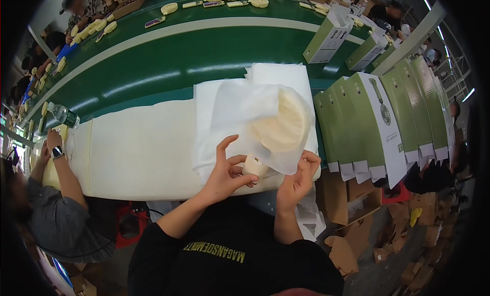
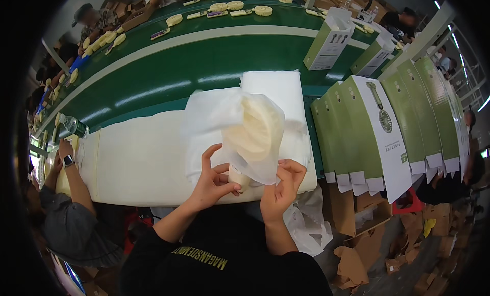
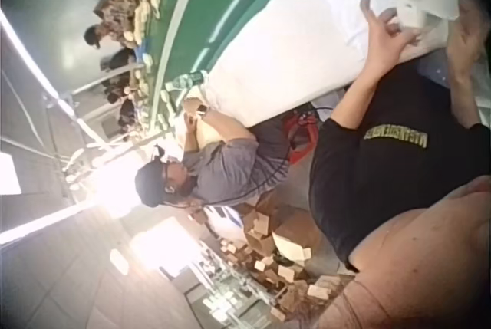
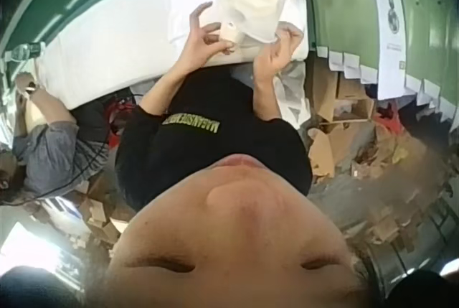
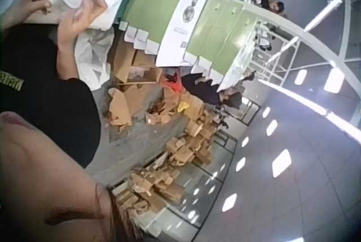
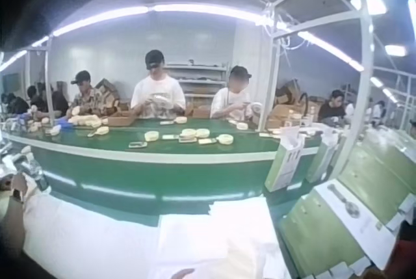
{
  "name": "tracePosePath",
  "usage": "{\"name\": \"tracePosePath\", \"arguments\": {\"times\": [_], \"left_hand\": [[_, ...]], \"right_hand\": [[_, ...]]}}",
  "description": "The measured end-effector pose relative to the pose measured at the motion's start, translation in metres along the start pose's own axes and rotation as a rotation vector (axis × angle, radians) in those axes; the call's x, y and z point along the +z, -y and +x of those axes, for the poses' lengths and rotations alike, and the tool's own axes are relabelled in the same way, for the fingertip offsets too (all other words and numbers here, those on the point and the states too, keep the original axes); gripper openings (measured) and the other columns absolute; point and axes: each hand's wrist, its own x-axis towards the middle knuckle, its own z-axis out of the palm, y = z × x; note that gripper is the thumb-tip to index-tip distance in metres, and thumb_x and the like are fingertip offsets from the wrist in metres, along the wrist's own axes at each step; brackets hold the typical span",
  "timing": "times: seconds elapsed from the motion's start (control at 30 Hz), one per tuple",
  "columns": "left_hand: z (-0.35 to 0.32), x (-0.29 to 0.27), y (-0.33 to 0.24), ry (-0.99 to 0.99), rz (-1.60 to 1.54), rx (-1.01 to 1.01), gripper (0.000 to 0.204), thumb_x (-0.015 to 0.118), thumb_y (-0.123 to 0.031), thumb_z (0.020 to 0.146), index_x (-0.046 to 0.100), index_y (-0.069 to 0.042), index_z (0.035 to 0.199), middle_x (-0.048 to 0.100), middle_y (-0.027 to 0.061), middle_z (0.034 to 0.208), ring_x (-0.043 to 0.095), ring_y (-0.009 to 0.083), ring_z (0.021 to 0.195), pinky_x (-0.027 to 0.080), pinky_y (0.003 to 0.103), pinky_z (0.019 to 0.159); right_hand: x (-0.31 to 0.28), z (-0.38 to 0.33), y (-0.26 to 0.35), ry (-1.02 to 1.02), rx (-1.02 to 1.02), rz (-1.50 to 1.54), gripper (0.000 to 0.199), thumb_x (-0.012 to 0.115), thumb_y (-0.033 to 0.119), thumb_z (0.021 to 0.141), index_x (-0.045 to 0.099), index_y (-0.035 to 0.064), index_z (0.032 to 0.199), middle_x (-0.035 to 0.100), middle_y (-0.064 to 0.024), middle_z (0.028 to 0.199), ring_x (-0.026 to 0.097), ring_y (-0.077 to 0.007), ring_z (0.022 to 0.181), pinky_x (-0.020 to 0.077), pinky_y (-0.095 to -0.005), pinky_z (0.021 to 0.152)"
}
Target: The recorder is packaging small handheld electric fans into foam protectors and placing them into boxes on an assembly line.
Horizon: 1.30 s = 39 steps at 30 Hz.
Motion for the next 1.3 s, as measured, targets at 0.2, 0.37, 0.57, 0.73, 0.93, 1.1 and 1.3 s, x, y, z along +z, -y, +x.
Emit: {"name": "tracePosePath", "arguments": {"times": [0.2,0.37,0.57,0.73,0.93,1.1,1.3], "left_hand": [[0.008,-0.01,-0.029,-0.088,0.067,0.038,0.047,0.058,0.002,0.087,0.031,-0.004,0.125,0.059,0.0201,0.109,0.066,0.0189,0.067,0.055,0.028,0.056],[0.011,0.016,-0.063,0.487,0.537,0.106,0.008,0.062,-0.005,0.086,0.061,-0.006,0.094,0.064,0.0046,0.073,0.061,0.0102,0.058,0.044,0.023,0.047],[0.077,0.122,-0.121,1.032,0.448,0.939,0.02,0.074,-0.023,0.078,0.062,-0.01,0.088,0.062,0.0016,0.079,0.061,0.0196,0.07,0.048,0.026,0.058],[0.176,0.184,-0.062,0.449,0.91,1.46,0.057,0.077,-0.022,0.067,0.054,-0.018,0.119,0.052,0.0032,0.124,0.047,0.0242,0.117,0.043,0.043,0.092],[0.19,0.17,-0.053,0.424,1.268,1.593,0.073,0.08,-0.018,0.057,0.052,-0.023,0.125,0.054,0.0019,0.123,0.048,0.0252,0.119,0.04,0.046,0.097],[0.146,0.113,-0.126,0.437,1.088,1.356,0.072,0.078,-0.009,0.056,0.055,-0.02,0.123,0.058,0.0042,0.12,0.053,0.027,0.113,0.042,0.041,0.096],[0.172,0.054,-0.162,0.363,0.917,0.922,0.064,0.076,-0.008,0.064,0.054,-0.011,0.124,0.058,0.0069,0.12,0.057,0.0242,0.108,0.043,0.036,0.095]], "right_hand": [[-0.013,-0.008,0.005,0.418,-0.528,-0.259,0.041,0.065,0.006,0.079,0.053,0.0049,0.118,0.046,-0.0122,0.119,0.043,-0.0344,0.114,0.0344,-0.0501,0.099],[-0.026,-0.004,0.003,-0.16,-0.609,-0.428,0.052,0.067,0.018,0.08,0.045,0.01,0.126,0.049,-0.0139,0.117,0.048,-0.0328,0.107,0.0333,-0.0507,0.1],[-0.073,-0.065,-0.102,-0.129,0.041,-1.162,0.085,0.066,0.02,0.08,0.01,0.0096,0.142,0.048,-0.0226,0.122,0.052,-0.0367,0.107,0.0326,-0.053,0.104],[-0.055,0.007,0.02,-0.551,-0.025,0.211,0.07,0.058,0.016,0.081,0.02,0.0168,0.14,0.056,-0.0163,0.105,0.058,-0.025,0.078,0.0507,-0.0371,0.064],[-0.115,0.041,0.066,-0.351,-0.27,0.572,0.067,0.066,0.02,0.078,0.026,0.0042,0.128,0.051,-0.0136,0.094,0.055,-0.0231,0.078,0.0494,-0.0317,0.068],[-0.154,0.091,0.113,-0.271,-0.632,1.005,0.04,0.063,0.024,0.086,0.04,0.0035,0.11,0.046,-0.0081,0.082,0.051,-0.0223,0.077,0.0474,-0.0324,0.08],[-0.073,0.186,0.084,-0.479,-0.648,-0.257,0.049,0.059,0.017,0.088,0.043,0.0017,0.132,0.041,-0.0144,0.139,0.035,-0.0318,0.13,0.0248,-0.0435,0.108]]}}
